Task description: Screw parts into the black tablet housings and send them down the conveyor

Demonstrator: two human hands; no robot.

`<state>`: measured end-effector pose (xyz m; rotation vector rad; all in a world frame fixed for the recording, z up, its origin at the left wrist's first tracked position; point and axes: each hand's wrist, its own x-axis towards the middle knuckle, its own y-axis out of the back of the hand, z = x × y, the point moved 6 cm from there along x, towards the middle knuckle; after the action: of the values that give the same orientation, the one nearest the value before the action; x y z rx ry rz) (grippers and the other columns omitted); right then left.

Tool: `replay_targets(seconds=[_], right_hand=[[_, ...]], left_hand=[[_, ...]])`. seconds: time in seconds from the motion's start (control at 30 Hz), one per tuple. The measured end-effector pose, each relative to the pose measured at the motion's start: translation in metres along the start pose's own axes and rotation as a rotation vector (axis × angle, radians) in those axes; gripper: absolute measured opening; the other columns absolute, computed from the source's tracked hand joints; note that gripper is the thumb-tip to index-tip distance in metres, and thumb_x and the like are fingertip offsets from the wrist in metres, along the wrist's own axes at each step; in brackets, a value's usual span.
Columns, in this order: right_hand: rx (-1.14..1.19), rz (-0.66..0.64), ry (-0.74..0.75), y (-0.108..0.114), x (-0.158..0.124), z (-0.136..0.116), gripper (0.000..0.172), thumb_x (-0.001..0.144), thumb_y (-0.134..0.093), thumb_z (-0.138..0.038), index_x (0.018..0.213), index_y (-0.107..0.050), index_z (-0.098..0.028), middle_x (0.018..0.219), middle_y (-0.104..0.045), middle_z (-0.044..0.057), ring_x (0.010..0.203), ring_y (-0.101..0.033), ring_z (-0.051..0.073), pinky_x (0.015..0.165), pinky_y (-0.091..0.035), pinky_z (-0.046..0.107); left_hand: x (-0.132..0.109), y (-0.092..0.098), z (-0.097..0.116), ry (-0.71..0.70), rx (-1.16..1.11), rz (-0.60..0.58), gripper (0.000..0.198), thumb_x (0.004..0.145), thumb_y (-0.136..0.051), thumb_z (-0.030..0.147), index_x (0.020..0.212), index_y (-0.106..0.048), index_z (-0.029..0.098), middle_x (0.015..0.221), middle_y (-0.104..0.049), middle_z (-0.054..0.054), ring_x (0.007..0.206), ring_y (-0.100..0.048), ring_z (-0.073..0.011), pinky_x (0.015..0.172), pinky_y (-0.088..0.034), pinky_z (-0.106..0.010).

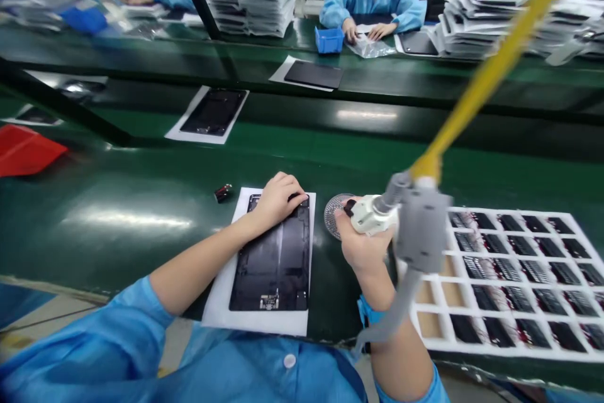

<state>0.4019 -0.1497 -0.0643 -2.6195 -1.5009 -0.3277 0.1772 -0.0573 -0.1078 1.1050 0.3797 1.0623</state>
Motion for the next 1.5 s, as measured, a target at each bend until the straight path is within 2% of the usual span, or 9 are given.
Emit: replay_targets(seconds=[0.1, 0.2, 0.43, 0.67, 1.07, 1.5], right_hand=[[0.121, 0.001, -0.077, -0.005, 0.001, -0.004, 0.022, 0.072, -0.083, -0.029, 0.083, -0.065, -0.023, 0.059, -0.06, -0.007, 0.047, -0.054, 0.014, 0.051, -0.047, 0.031], [0.166, -0.003, -0.127, -0.011, 0.001, -0.005, 0.021, 0.07, -0.08, -0.026, 0.084, -0.064, -0.023, 0.056, -0.057, -0.009, 0.045, -0.052, 0.013, 0.05, -0.045, 0.03], [0.193, 0.011, -0.093, -0.022, -0.001, -0.003, 0.021, 0.069, -0.076, -0.026, 0.086, -0.063, -0.024, 0.053, -0.054, -0.011, 0.042, -0.05, 0.012, 0.051, -0.045, 0.03], [0.161, 0.008, -0.098, -0.029, -0.002, -0.001, 0.022, 0.069, -0.078, -0.027, 0.084, -0.062, -0.024, 0.058, -0.058, -0.009, 0.042, -0.05, 0.011, 0.05, -0.046, 0.031], [0.154, 0.004, -0.09, -0.026, 0.0, -0.003, 0.021, 0.069, -0.076, -0.027, 0.086, -0.063, -0.024, 0.051, -0.053, -0.011, 0.042, -0.05, 0.013, 0.052, -0.044, 0.032], [0.195, 0.011, -0.112, -0.027, 0.0, 0.002, 0.022, 0.068, -0.077, -0.022, 0.085, -0.063, -0.023, 0.051, -0.056, -0.01, 0.042, -0.05, 0.013, 0.051, -0.046, 0.031]], left_hand=[[0.003, -0.002, -0.004, -0.013, -0.054, 0.007, 0.018, 0.108, -0.076, 0.033, 0.097, -0.084, 0.021, 0.104, -0.077, -0.009, 0.105, -0.06, -0.0293, 0.095, -0.051, -0.045], [0.004, -0.004, -0.006, -0.025, -0.096, 0.024, 0.02, 0.108, -0.075, 0.033, 0.096, -0.086, 0.021, 0.101, -0.076, -0.009, 0.103, -0.059, -0.029, 0.094, -0.051, -0.046], [0.003, -0.005, -0.002, -0.085, -0.154, 0.007, 0.016, 0.106, -0.078, 0.032, 0.096, -0.088, 0.023, 0.102, -0.072, -0.009, 0.105, -0.06, -0.0285, 0.088, -0.051, -0.043], [0.001, -0.006, -0.001, -0.079, -0.161, 0.031, 0.017, 0.106, -0.078, 0.031, 0.095, -0.087, 0.023, 0.099, -0.071, -0.008, 0.106, -0.059, -0.0291, 0.091, -0.052, -0.044], [-0.001, -0.003, 0.002, -0.077, -0.194, 0.035, 0.015, 0.106, -0.079, 0.03, 0.095, -0.086, 0.022, 0.099, -0.074, -0.008, 0.107, -0.06, -0.0298, 0.092, -0.052, -0.044], [-0.001, -0.004, 0.0, -0.079, -0.195, 0.042, 0.012, 0.104, -0.082, 0.027, 0.094, -0.086, 0.022, 0.098, -0.075, -0.008, 0.107, -0.06, -0.0298, 0.092, -0.052, -0.044]])
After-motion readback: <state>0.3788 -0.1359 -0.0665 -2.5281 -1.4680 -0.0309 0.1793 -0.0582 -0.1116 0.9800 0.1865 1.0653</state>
